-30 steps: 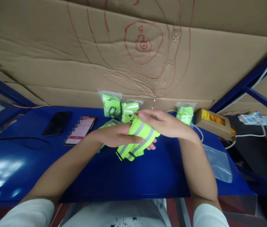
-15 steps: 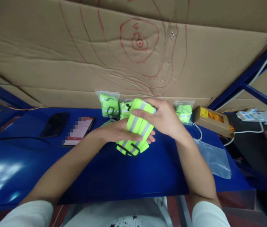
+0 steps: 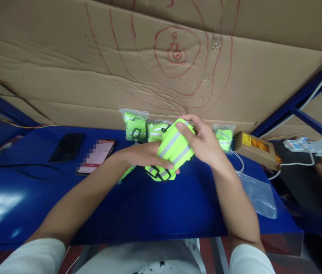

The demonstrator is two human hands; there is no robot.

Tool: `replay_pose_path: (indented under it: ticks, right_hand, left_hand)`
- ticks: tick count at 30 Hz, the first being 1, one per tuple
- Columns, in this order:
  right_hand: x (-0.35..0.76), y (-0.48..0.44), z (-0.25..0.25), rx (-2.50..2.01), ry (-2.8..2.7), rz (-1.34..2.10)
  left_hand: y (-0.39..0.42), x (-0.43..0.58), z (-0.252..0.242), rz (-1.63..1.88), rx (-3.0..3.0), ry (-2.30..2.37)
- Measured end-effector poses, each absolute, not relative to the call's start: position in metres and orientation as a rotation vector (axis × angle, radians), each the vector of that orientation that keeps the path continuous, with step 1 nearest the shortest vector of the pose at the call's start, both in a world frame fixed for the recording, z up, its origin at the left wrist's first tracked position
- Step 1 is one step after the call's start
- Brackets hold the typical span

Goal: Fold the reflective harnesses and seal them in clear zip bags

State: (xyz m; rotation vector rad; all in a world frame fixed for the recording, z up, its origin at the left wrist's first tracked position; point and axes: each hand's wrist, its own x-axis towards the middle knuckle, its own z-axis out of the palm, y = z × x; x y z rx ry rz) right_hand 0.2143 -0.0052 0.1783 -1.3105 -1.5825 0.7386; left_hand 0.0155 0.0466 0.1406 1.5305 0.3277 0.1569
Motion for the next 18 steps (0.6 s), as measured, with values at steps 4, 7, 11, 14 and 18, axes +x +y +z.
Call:
replay_pose_path:
  ticks: [4,7,11,14,18]
  right_hand:
    - [0.216,0.012,0.163,-1.286,-1.555,0.973]
    - [0.214,0.016,0.160,-1.307,-1.681,0.698]
    - [0.213,0.004,0.169,-1.253,-2.100,0.562]
    - [0.210,-0.004,0.174,-1.223,-2.278,0.671]
    - [0.204,-0.005,0.174,-1.357,-2.102,0.573]
  left_hand:
    - [0.044,0.014,0.146,0.249,1.530,0.297]
    - [0.046,0.013,0.147,0.280,1.566,0.332]
    - [0.047,0.012,0.149,0.239,1.673,0.305]
    - [0.045,0.011,0.151,0.274,1.709,0.360]
    - [0.048,0.012,0.142,0.358,1.462,0.393]
